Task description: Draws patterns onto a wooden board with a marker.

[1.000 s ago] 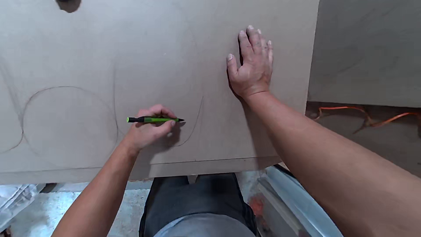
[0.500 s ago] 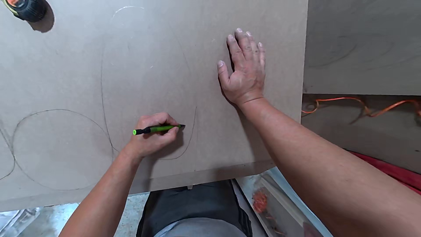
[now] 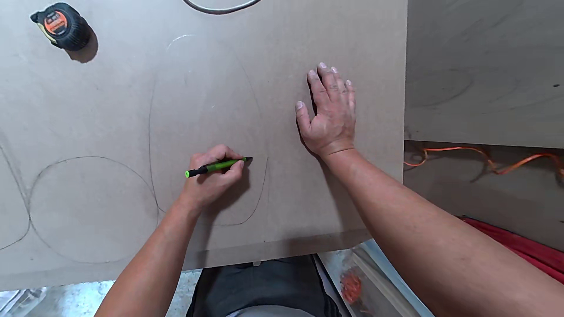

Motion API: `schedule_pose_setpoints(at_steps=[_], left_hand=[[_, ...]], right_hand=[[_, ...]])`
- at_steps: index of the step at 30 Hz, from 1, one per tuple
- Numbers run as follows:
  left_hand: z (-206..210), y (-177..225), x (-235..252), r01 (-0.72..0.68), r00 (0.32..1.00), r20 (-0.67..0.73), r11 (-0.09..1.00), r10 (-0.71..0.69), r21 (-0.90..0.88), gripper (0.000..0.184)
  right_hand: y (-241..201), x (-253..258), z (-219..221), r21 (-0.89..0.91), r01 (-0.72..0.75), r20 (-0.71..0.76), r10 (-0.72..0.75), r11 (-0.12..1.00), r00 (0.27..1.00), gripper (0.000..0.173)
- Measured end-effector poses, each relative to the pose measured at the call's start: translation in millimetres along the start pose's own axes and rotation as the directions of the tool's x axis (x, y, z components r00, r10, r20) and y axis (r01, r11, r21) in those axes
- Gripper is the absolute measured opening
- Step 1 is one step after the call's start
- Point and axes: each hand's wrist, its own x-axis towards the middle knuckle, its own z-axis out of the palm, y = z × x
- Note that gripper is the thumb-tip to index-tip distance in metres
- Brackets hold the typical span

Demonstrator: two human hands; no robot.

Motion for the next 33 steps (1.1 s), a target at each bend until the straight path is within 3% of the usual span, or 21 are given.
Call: schedule_pose_setpoints(at_steps=[2, 7, 13, 18, 23, 25, 29, 33], left_hand=[[1.6, 1.5, 3.3, 0.024, 0.998, -0.066, 1.000, -0.024, -0.010, 0.007], [0.1, -0.1, 6.9, 0.006, 0.999, -0.033, 1.000, -0.007, -0.018, 0.006], [2.6, 7.6, 19.3, 0.107, 0.963, -0.241, 0.993, -0.118, -0.058, 0.009], [0.1, 7.2, 21.5, 0.085, 0.974, -0.207, 0.995, -0.094, -0.053, 0.007], [-2.7, 1.2, 40.0, 0.079, 0.873, -0.470, 0.988, -0.131, -0.129, 0.010], [-9.6, -0.1, 43.6, 0.052, 0.858, -0.495, 0.982, -0.138, -0.183, 0.009], [-25.6, -4.6, 38.3, 0.027, 0.977, -0.205, 0.990, -0.055, -0.136, 0.011], [-37.6, -5.5, 52.6, 0.000, 0.999, 0.049, 0.998, 0.003, -0.064, 0.011]], right_hand=[[-0.3, -0.5, -0.1, -0.006, -0.004, 0.005, 0.004, 1.000, 1.000, 0.064], [-0.1, -0.8, -1.2, -0.002, -0.006, 0.004, 0.006, 1.000, 1.000, 0.064], [-1.2, -1.5, -1.7, -0.002, -0.015, 0.014, 0.015, 1.000, 1.000, 0.064], [-0.8, -1.2, -2.4, -0.003, -0.014, 0.019, 0.014, 1.000, 1.000, 0.065], [-0.7, -0.9, -1.2, -0.003, -0.008, 0.006, 0.008, 1.000, 1.000, 0.065], [-0.5, -1.0, -1.2, -0.004, -0.009, 0.009, 0.009, 1.000, 1.000, 0.065], [-0.2, -1.7, -0.1, -0.001, -0.010, 0.001, 0.010, 1.000, 1.000, 0.064], [-1.1, -1.7, -1.2, -0.002, -0.012, 0.007, 0.012, 1.000, 1.000, 0.064]])
